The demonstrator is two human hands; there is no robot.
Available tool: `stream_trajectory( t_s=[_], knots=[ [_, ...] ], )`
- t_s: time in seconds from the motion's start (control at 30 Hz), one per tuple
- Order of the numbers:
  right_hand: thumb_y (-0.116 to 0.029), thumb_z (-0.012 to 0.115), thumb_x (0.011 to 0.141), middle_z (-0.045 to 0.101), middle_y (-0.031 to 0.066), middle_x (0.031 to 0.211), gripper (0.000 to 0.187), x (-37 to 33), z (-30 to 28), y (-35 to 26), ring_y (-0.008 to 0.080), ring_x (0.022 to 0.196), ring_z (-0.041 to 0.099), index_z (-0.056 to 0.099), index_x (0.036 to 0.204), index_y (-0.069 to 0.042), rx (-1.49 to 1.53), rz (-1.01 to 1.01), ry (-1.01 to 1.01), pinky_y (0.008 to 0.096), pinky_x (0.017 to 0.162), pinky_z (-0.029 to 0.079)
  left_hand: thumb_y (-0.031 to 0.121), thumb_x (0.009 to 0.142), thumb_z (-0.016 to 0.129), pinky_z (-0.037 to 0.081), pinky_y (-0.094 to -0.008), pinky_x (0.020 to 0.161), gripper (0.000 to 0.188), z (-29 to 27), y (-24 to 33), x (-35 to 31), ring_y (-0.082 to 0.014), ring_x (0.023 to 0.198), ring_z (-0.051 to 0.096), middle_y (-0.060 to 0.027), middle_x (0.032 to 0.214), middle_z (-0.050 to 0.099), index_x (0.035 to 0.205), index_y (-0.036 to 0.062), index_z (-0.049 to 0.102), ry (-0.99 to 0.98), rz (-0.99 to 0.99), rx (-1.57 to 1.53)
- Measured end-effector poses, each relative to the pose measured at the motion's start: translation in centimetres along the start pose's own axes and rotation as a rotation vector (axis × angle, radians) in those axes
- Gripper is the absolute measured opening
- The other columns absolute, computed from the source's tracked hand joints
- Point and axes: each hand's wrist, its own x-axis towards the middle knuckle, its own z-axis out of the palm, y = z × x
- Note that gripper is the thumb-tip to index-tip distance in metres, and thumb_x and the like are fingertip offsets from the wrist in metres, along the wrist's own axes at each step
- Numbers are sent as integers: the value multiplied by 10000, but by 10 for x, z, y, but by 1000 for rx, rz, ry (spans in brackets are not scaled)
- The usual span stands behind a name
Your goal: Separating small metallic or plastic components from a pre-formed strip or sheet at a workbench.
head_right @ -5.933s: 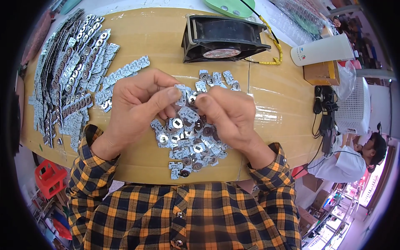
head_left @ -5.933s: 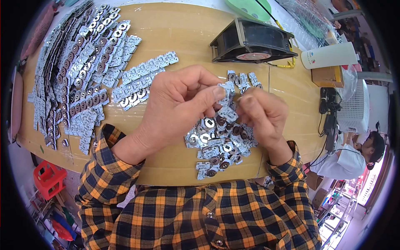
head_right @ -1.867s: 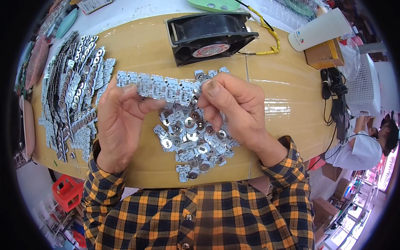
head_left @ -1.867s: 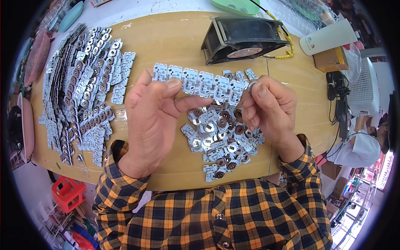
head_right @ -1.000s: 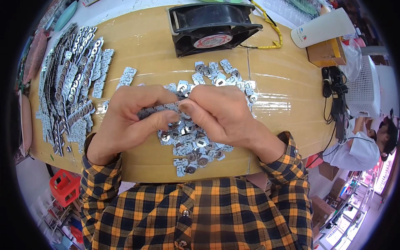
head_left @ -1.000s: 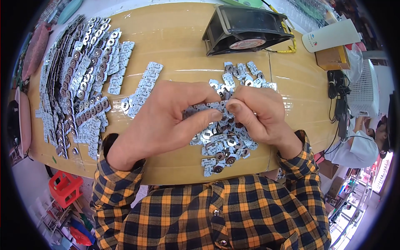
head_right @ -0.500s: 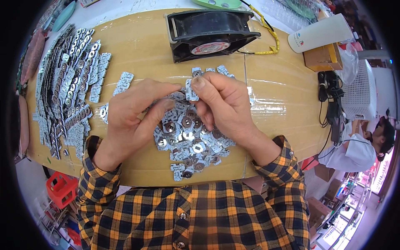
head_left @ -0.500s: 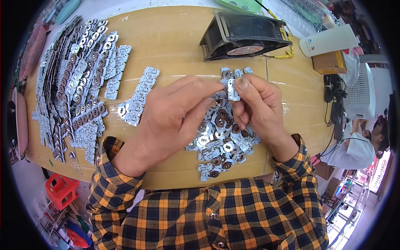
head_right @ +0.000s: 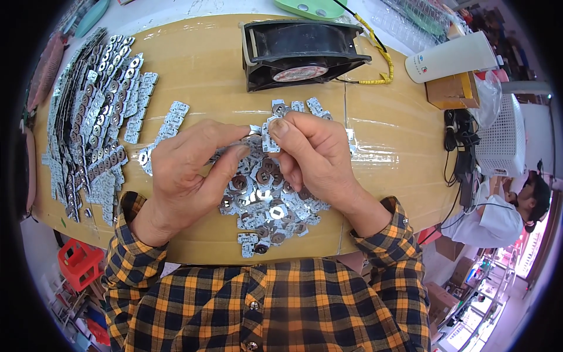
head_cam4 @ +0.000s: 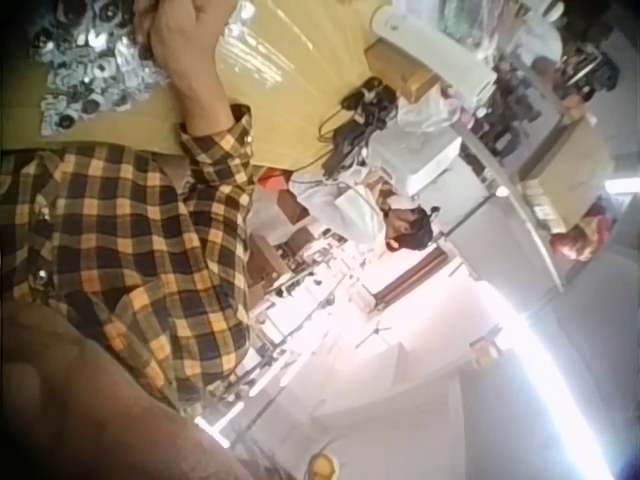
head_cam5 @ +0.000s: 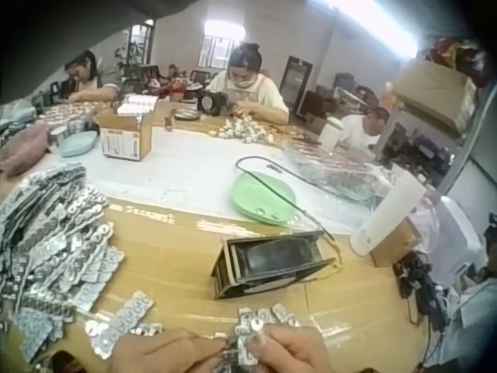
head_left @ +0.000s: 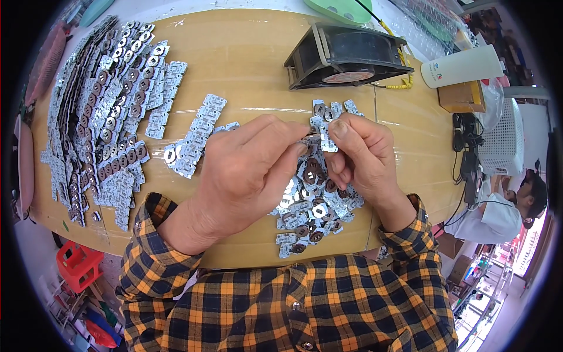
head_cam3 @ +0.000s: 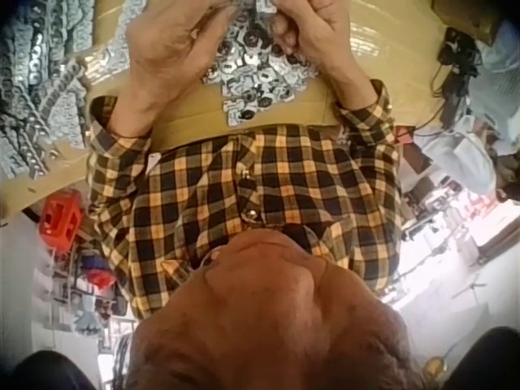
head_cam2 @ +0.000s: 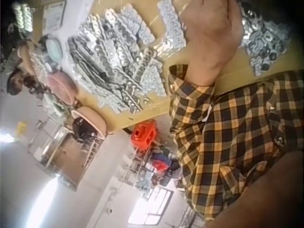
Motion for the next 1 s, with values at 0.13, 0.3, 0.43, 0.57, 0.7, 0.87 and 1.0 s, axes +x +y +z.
stream_trajectory(
  t_s=[0.13, 0.3, 0.43, 0.57, 0.7, 0.87, 1.0],
  knots=[
    [-178, 471, 1001, 447, -3, 546, 334, 0, -3, -2, 51, 393, 373, 473, 696, -39, -72, 7, -26, 208, 356, 341, -88, 726, 689, 480, -267, 569, 232, -1, 2, -2, -218, 648, 641, -116, 783, 653, 949, -26, 661, 17, -27, -7],
    [-192, 475, 1001, 423, -13, 533, 332, -2, 0, -1, 49, 389, 371, 476, 702, -47, -62, -12, -17, 210, 356, 336, -87, 724, 686, 465, -269, 546, 219, -3, 1, 0, -208, 625, 632, -114, 757, 646, 931, -21, 661, -17, 13, -6],
    [-204, 479, 1001, 416, -17, 521, 327, -2, 5, -2, 49, 393, 375, 506, 720, -40, -81, 25, 40, 211, 351, 329, -78, 735, 676, 448, -270, 536, 180, -7, 0, 1, -194, 617, 615, -110, 733, 635, 906, -25, 651, -102, -15, -63],
    [-203, 511, 992, 460, -20, 519, 318, -1, 0, -5, 42, 424, 407, 571, 734, -26, -189, -36, 21, 205, 391, 329, -71, 752, 663, 440, -272, 544, 139, -12, 6, 6, -173, 610, 600, -97, 729, 633, 883, -27, 650, -103, -109, -113],
    [-225, 512, 989, 522, -6, 579, 329, -4, -3, -1, 21, 471, 424, 584, 743, -18, -538, -354, -25, 180, 428, 314, -44, 782, 644, 427, -269, 549, 84, -11, 3, 7, -141, 609, 585, -77, 722, 630, 864, -27, 656, -44, -92, -185],
    [-230, 510, 988, 568, -6, 653, 337, -4, -6, -7, 15, 499, 442, 592, 741, -16, -443, -314, 47, 172, 444, 331, -11, 818, 631, 427, -235, 552, 45, -14, 1, 4, -102, 610, 576, -50, 712, 627, 857, -27, 647, -195, -215, -178],
    [-243, 494, 992, 564, -4, 639, 355, -4, -7, -4, 22, 498, 461, 584, 733, -18, -459, -326, -85, 176, 442, 339, 5, 840, 635, 422, -192, 537, 29, -15, 0, 2, -55, 585, 564, -23, 722, 628, 848, -19, 622, -175, -466, -473]
  ],
)
